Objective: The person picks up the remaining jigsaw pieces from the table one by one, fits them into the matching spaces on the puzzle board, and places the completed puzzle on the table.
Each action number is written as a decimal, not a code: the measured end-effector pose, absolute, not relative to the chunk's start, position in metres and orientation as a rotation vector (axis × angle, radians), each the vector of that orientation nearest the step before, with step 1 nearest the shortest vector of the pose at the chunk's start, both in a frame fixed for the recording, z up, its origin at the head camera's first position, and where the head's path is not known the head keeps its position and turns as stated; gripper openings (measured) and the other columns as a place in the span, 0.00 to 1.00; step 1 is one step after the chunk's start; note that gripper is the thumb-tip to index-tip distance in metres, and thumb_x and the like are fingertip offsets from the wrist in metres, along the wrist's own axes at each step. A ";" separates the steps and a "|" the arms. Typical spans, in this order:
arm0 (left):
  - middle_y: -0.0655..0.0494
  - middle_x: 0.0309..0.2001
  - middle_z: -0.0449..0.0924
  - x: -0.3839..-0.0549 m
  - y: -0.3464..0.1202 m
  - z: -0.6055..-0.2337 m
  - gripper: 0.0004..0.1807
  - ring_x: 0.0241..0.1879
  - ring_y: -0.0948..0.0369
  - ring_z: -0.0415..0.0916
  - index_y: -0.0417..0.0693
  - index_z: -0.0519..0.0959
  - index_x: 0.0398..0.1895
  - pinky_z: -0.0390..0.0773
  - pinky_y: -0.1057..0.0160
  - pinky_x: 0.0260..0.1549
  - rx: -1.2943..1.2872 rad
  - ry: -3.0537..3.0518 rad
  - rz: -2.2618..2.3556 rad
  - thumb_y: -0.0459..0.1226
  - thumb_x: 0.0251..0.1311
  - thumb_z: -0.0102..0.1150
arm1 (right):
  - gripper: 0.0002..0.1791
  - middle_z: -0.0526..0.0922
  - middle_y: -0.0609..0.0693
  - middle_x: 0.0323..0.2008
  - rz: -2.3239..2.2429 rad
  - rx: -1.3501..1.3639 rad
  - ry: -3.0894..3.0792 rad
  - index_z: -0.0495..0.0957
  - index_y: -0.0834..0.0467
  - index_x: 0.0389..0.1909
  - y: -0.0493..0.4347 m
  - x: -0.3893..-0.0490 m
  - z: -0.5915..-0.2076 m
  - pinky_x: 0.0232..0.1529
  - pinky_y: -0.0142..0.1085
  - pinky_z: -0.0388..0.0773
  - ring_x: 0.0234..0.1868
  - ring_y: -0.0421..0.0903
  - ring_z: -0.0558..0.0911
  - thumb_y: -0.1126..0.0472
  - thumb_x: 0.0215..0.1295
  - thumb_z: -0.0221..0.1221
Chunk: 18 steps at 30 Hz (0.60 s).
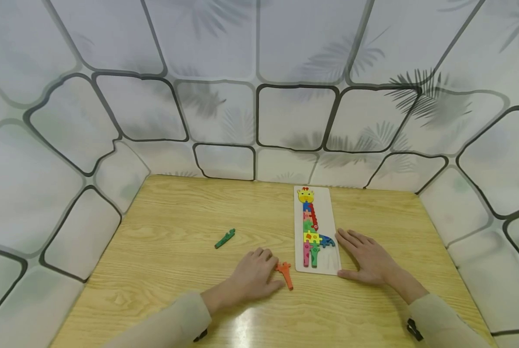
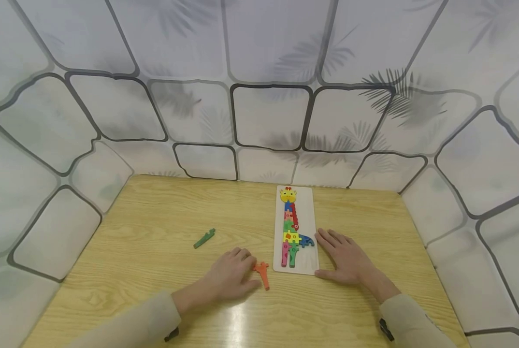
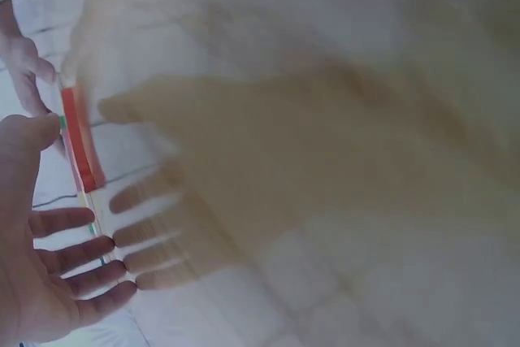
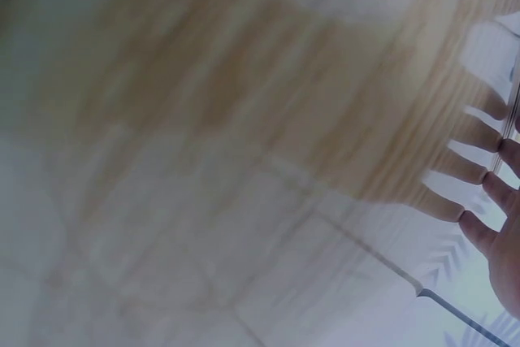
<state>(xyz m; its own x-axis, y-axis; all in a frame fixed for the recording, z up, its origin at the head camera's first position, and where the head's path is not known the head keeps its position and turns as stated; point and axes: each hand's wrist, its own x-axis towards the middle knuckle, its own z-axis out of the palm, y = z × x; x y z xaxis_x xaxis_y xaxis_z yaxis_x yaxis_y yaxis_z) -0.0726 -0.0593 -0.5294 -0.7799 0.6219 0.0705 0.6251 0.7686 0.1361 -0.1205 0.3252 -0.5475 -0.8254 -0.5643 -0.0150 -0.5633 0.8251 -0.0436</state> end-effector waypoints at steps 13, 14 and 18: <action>0.48 0.55 0.81 -0.062 -0.047 -0.527 0.44 0.59 0.50 0.79 0.45 0.81 0.58 0.81 0.50 0.62 -0.899 -3.062 -0.266 0.74 0.63 0.52 | 0.58 0.61 0.55 0.83 -0.063 -0.922 2.973 0.59 0.55 0.83 0.325 -0.120 -0.547 0.72 0.63 0.70 0.80 0.62 0.65 0.21 0.63 0.57; 0.48 0.56 0.81 -0.062 -0.046 -0.527 0.44 0.60 0.50 0.79 0.45 0.81 0.57 0.81 0.49 0.62 -0.894 -3.064 -0.270 0.75 0.63 0.53 | 0.58 0.61 0.55 0.83 -0.064 -0.923 2.973 0.58 0.55 0.83 0.325 -0.120 -0.547 0.72 0.63 0.70 0.80 0.62 0.65 0.22 0.63 0.57; 0.48 0.54 0.81 -0.061 -0.043 -0.529 0.43 0.59 0.49 0.79 0.47 0.81 0.54 0.81 0.49 0.60 -0.877 -3.074 -0.269 0.76 0.61 0.53 | 0.58 0.61 0.55 0.83 -0.065 -0.924 2.972 0.58 0.55 0.83 0.325 -0.120 -0.548 0.72 0.63 0.70 0.81 0.63 0.65 0.22 0.63 0.58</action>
